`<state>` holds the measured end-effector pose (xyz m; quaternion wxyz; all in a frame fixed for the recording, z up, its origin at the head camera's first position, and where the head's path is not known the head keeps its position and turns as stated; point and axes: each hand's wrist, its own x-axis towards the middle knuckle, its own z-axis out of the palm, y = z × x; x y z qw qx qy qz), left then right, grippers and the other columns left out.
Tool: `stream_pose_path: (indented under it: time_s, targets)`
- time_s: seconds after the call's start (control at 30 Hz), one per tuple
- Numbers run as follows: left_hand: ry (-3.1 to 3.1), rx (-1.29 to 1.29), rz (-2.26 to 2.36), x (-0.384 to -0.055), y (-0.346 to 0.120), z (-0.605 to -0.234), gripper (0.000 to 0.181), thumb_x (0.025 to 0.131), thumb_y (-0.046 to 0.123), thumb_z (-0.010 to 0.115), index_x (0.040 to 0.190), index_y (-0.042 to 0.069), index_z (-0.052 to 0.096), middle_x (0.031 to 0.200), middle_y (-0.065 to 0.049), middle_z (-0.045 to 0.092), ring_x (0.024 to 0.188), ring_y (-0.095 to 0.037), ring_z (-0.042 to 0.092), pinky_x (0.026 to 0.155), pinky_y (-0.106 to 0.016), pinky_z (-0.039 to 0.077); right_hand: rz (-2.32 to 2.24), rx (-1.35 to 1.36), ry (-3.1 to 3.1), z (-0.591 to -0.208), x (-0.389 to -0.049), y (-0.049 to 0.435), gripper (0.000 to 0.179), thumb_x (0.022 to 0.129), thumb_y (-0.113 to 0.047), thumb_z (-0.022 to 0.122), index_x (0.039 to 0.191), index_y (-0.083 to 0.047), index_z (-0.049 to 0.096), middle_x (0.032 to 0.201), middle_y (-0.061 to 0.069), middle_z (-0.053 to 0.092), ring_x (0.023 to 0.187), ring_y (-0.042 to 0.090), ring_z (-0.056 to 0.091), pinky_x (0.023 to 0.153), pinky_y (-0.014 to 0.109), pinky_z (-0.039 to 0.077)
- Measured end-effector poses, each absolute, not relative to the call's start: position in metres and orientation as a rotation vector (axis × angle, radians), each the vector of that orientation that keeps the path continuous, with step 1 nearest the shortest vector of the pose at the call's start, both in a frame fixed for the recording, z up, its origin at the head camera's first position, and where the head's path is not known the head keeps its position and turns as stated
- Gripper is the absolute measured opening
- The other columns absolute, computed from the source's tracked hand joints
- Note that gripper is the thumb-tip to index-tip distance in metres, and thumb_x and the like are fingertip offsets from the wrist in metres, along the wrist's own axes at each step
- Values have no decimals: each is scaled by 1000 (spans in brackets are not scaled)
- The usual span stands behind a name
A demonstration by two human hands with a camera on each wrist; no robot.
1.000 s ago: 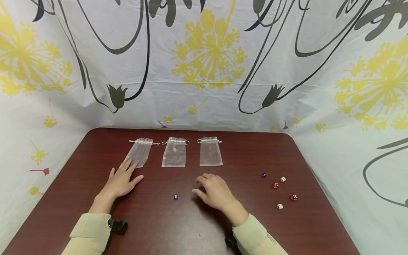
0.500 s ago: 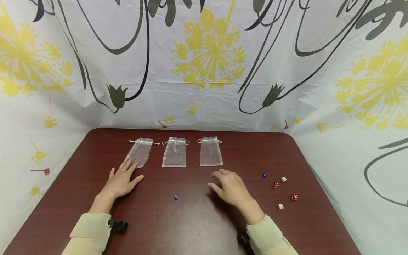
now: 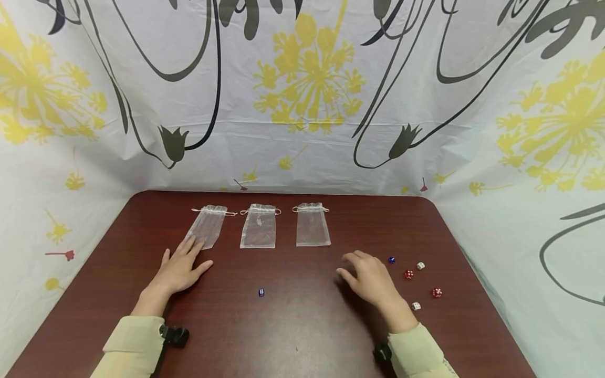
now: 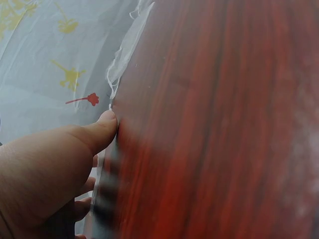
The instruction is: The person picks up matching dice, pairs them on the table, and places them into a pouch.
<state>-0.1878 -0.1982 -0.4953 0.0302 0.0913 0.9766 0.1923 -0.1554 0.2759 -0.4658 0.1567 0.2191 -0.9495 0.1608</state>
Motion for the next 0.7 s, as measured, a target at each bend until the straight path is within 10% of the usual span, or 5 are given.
stream_pose_path:
  time_s: [0.7]
  targets:
    - [3012,273,584,-188,-198,-495,72,102,44,57,155,-1,36,163,-28,20,151,-46,15,114,-74,4,425,409,-2627,-452,-160,350,22,83,-18,83,98,-5,73,88,7,70,77,29,64,65,49,50]
